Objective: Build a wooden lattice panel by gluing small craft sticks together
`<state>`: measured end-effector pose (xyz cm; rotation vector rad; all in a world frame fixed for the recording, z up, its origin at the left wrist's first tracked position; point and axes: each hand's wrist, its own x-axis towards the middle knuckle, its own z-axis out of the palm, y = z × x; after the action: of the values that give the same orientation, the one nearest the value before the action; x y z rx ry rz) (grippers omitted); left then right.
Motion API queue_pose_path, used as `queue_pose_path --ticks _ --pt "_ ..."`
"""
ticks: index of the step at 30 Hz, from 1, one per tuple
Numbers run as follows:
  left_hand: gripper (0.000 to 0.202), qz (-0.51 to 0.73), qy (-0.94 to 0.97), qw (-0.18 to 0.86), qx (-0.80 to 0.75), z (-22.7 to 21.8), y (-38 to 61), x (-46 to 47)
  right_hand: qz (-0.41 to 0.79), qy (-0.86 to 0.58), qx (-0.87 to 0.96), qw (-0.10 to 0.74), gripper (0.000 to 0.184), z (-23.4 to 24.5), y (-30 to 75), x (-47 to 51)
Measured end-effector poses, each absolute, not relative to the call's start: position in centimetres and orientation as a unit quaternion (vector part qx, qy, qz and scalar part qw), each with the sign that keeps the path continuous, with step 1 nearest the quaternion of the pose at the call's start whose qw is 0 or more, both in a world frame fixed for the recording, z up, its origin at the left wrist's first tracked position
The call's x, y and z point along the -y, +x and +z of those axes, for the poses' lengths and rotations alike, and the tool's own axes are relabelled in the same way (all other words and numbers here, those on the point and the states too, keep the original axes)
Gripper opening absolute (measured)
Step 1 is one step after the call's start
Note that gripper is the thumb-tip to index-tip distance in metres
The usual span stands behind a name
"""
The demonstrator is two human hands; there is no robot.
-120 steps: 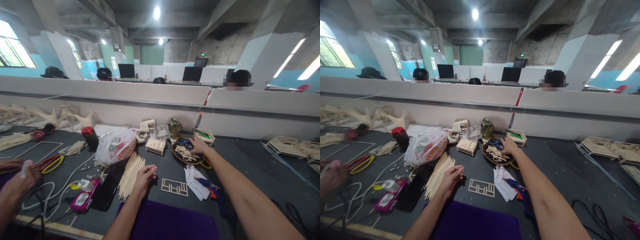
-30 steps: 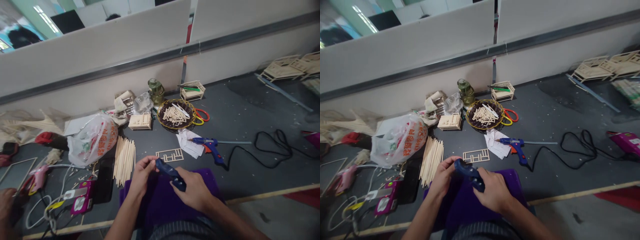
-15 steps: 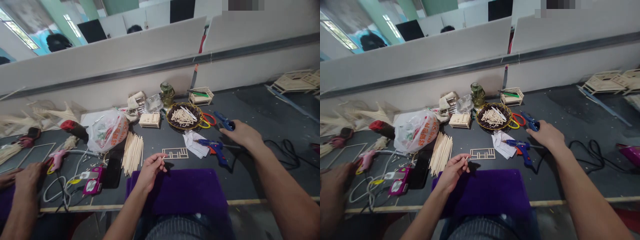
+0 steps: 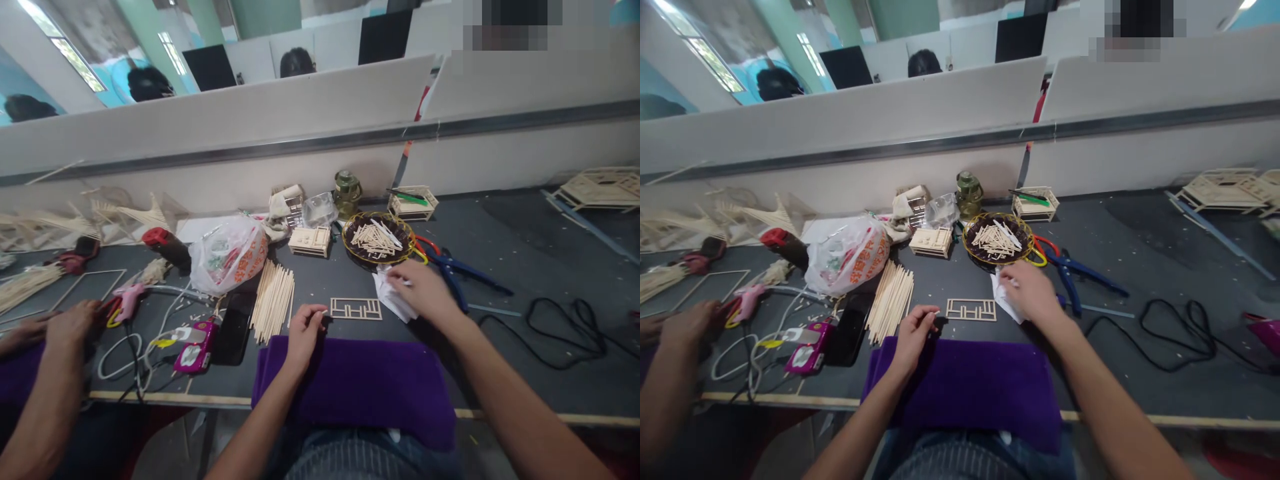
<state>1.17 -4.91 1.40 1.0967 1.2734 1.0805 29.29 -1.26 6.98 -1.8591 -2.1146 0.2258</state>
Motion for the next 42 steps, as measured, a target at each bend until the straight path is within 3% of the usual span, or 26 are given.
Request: queue_pose_path --ticks 3,7,21,32,42 --pt "0.022 0.471 0.493 0.5 -0.534 0.3 1.1 5.0 0.113 -0.56 0.817 0.079 0.025 6.9 23.4 1.9" --pt "0.024 0.49 0.496 0.486 -0.527 -0.2 0.9 5.1 0.104 -0.574 0.812 -0.013 0.028 5.7 20.0 1.6" --pt "0.021 0.506 0.484 0.506 -0.504 -0.9 0.5 5.0 0.087 -0.663 0.737 -0.095 0.025 4.8 17.2 0.9" --pt "0.021 0.513 0.469 0.519 -0.498 -0.9 0.4 5.1 0.074 -0.676 0.728 -0.084 0.023 4.4 15.7 1.2" --pt "0.021 0.525 0.451 0.53 -0.49 -1.5 0.2 5.1 0.127 -0.695 0.707 0.002 0.024 4.2 19.4 0.4"
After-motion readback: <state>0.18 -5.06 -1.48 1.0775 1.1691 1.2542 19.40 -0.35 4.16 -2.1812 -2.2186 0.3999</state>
